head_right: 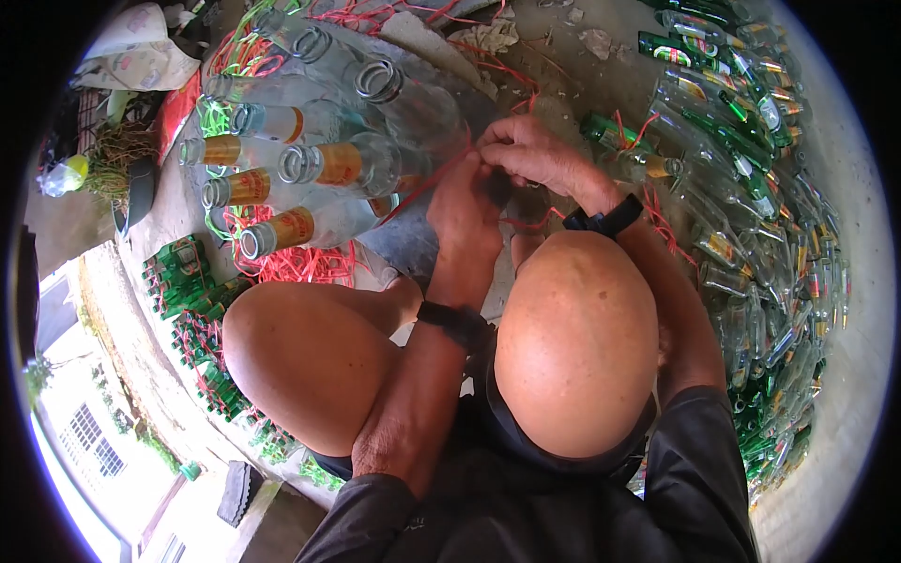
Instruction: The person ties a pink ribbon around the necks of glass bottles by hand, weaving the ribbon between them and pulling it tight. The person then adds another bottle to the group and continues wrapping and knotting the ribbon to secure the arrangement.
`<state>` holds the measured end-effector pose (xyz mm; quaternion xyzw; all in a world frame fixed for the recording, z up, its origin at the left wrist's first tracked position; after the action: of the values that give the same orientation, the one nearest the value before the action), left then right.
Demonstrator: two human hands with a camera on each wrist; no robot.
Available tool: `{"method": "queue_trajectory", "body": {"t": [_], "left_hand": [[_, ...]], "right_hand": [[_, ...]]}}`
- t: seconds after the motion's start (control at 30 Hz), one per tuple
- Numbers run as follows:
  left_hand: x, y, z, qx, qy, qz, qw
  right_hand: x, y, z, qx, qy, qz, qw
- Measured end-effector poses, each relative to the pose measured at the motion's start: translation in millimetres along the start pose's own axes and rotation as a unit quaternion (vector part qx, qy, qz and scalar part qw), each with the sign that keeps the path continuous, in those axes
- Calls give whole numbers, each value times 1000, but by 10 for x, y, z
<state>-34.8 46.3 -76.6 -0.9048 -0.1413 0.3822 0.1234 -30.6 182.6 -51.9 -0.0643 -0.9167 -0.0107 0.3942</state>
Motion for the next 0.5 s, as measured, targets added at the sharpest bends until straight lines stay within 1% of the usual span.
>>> {"method": "queue_trajectory", "body": {"t": [0.07,0.1,0.17,0.23,0.3,0.37,0.4,0.47,0.5], "left_hand": [[-39,11,8,-12,-16,34,999],[12,35,50,-12,-15,34,999],[5,13,170,52,-101,88,990],[-57,-40,114,47,-94,87,991],[-55,-21,134,42,-87,87,992],[-29,-55,216,98,-113,72,986],[-37,-74,194,98,-112,72,986],[-92,-53,161,51,-131,61,988],[-118,-75,136,50,-130,62,988]], "right_hand": [[23,-6,-20,-8,0,-4,1000],[30,1,-33,-17,-1,-9,1000],[40,2,-49,-19,3,-6,1000],[42,-6,-50,-19,7,-4,1000],[55,23,-54,-43,23,-9,999],[53,29,-33,-47,25,-16,998],[60,30,-31,-51,28,-23,998],[77,26,-43,-55,29,-29,998],[87,25,-51,-59,31,-35,997]]}}
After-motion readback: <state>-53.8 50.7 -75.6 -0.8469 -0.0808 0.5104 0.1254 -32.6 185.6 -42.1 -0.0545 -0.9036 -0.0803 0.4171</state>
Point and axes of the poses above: each hand's wrist, its own z-axis towards the middle knuckle, its own y-axis out of the back of the hand, x = y × z, the point moved 9 cm from there along z, towards the middle knuckle, and after that the axes turned 11 degrees about -y, right-handed, at the moved point
